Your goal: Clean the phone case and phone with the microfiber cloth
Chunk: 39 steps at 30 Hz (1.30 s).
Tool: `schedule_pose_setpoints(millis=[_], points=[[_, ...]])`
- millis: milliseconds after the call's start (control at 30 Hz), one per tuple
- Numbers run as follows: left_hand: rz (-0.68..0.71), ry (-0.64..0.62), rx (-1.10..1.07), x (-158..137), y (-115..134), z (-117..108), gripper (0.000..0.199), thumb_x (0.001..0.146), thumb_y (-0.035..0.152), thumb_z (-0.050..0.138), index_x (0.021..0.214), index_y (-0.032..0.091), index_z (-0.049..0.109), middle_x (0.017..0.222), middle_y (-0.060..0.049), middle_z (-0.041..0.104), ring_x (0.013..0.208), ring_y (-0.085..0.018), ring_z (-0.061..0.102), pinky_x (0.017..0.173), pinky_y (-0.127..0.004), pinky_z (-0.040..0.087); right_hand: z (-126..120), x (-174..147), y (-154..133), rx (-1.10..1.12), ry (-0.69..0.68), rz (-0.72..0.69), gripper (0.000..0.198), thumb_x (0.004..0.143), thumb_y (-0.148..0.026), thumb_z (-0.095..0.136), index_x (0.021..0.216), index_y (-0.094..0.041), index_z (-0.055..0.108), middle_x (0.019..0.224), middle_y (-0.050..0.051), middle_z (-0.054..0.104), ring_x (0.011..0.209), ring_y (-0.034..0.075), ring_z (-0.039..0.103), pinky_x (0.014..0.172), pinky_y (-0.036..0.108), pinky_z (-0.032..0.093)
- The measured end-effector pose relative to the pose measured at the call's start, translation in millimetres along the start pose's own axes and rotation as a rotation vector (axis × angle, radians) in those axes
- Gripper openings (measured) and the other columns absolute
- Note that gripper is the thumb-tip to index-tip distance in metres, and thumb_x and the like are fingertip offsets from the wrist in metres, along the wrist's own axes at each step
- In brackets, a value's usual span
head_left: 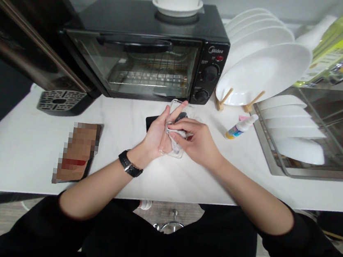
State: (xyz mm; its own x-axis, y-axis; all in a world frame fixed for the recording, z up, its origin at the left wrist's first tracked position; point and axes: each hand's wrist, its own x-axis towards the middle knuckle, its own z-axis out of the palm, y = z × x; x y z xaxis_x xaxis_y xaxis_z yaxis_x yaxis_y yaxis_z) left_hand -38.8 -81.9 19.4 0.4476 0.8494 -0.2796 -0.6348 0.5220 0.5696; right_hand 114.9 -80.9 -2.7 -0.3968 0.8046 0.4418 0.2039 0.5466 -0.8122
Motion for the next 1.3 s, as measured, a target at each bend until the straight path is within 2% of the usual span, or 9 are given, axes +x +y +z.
schedule_pose_setpoints(millis=[133, 267, 533, 700, 800, 867, 933, 1100, 1300], points=[[0.069, 0.027, 0.025, -0.2, 6.0, -3.2, 0.065, 0.118, 0.064, 0.027, 0.178, 0.041, 0.034, 0.103, -0.005, 0.082, 0.103, -0.024, 0.085, 0.084, -0.035, 0.067, 2.8, -2.6, -2.4, 0.127, -0.115, -0.031, 0.014, 0.099, -0.032, 0.08, 0.108, -0.024, 0.088, 0.111, 0.006, 0.088, 0.107, 0.022, 0.08, 0.102, 0.041, 0.063], [0.113, 0.022, 0.017, 0.3, 8.1, -3.7, 0.067, 0.117, 0.065, 0.03, 0.179, 0.04, 0.033, 0.113, -0.009, 0.082, 0.124, -0.029, 0.08, 0.097, -0.037, 0.064, 0.0, -3.4, -6.3, 0.191, -0.284, -0.056, 0.013, 0.101, -0.034, 0.08, 0.107, -0.027, 0.089, 0.107, 0.004, 0.088, 0.101, 0.019, 0.081, 0.095, 0.037, 0.064], [0.117, 0.06, 0.057, 2.8, 3.6, -5.9, 0.066, 0.117, 0.064, 0.027, 0.178, 0.038, 0.035, 0.108, -0.007, 0.081, 0.118, -0.028, 0.079, 0.099, -0.039, 0.062, -18.0, -0.3, -4.5, -0.083, -0.386, -0.087, 0.027, 0.096, -0.004, 0.072, 0.099, -0.026, 0.088, 0.102, 0.001, 0.087, 0.097, 0.019, 0.08, 0.092, 0.035, 0.059], [0.151, 0.093, 0.099, 3.8, 7.6, -7.5, 0.067, 0.117, 0.065, 0.029, 0.178, 0.038, 0.035, 0.108, -0.009, 0.079, 0.117, -0.029, 0.078, 0.091, -0.038, 0.062, -25.2, 1.4, -4.7, -0.328, -0.401, -0.072, 0.029, 0.094, -0.002, 0.07, 0.096, -0.024, 0.088, 0.102, 0.003, 0.085, 0.099, 0.02, 0.08, 0.092, 0.034, 0.056], [0.15, 0.118, 0.099, 4.4, 7.7, -7.8, 0.067, 0.117, 0.064, 0.027, 0.178, 0.037, 0.035, 0.106, -0.01, 0.078, 0.107, -0.028, 0.078, 0.08, -0.033, 0.061, -24.5, 1.9, -4.8, -0.376, -0.354, -0.069, 0.032, 0.096, -0.001, 0.066, 0.097, -0.025, 0.088, 0.106, 0.003, 0.087, 0.104, 0.022, 0.081, 0.096, 0.036, 0.058], [0.119, 0.106, 0.067, 4.3, 4.9, -7.6, 0.066, 0.118, 0.063, 0.028, 0.177, 0.037, 0.036, 0.1, -0.008, 0.078, 0.088, -0.023, 0.076, 0.073, -0.029, 0.058, -24.8, 3.2, -3.2, -0.402, -0.277, -0.055, 0.034, 0.096, -0.001, 0.064, 0.097, -0.024, 0.088, 0.111, 0.004, 0.087, 0.109, 0.023, 0.081, 0.098, 0.036, 0.059], [0.065, 0.077, 0.025, 3.7, 0.3, -6.8, 0.063, 0.118, 0.061, 0.032, 0.175, 0.035, 0.041, 0.096, -0.004, 0.076, 0.076, -0.018, 0.07, 0.077, -0.03, 0.061, -27.4, 5.8, 0.0, -0.459, -0.166, -0.019, 0.033, 0.095, -0.001, 0.063, 0.097, -0.024, 0.088, 0.113, 0.004, 0.087, 0.105, 0.023, 0.082, 0.094, 0.036, 0.059], [-0.066, 0.03, 0.048, 0.8, -7.0, -3.9, 0.063, 0.117, 0.065, 0.033, 0.172, 0.037, 0.045, 0.111, -0.005, 0.076, 0.098, -0.025, 0.077, 0.108, -0.058, 0.061, -38.0, 12.8, 8.8, -0.596, 0.14, 0.057, 0.027, 0.095, -0.006, 0.068, 0.103, -0.021, 0.089, 0.104, 0.007, 0.086, 0.086, 0.022, 0.077, 0.08, 0.035, 0.057], [-0.106, -0.106, 0.056, 1.0, -2.0, -10.6, 0.063, 0.115, 0.067, 0.035, 0.17, 0.038, 0.046, 0.119, -0.007, 0.076, 0.109, -0.029, 0.078, 0.114, -0.067, 0.057, -33.8, 12.4, 8.7, -0.541, 0.283, -0.022, 0.02, 0.1, -0.016, 0.069, 0.106, -0.022, 0.087, 0.104, 0.006, 0.086, 0.089, 0.022, 0.077, 0.081, 0.035, 0.059]])
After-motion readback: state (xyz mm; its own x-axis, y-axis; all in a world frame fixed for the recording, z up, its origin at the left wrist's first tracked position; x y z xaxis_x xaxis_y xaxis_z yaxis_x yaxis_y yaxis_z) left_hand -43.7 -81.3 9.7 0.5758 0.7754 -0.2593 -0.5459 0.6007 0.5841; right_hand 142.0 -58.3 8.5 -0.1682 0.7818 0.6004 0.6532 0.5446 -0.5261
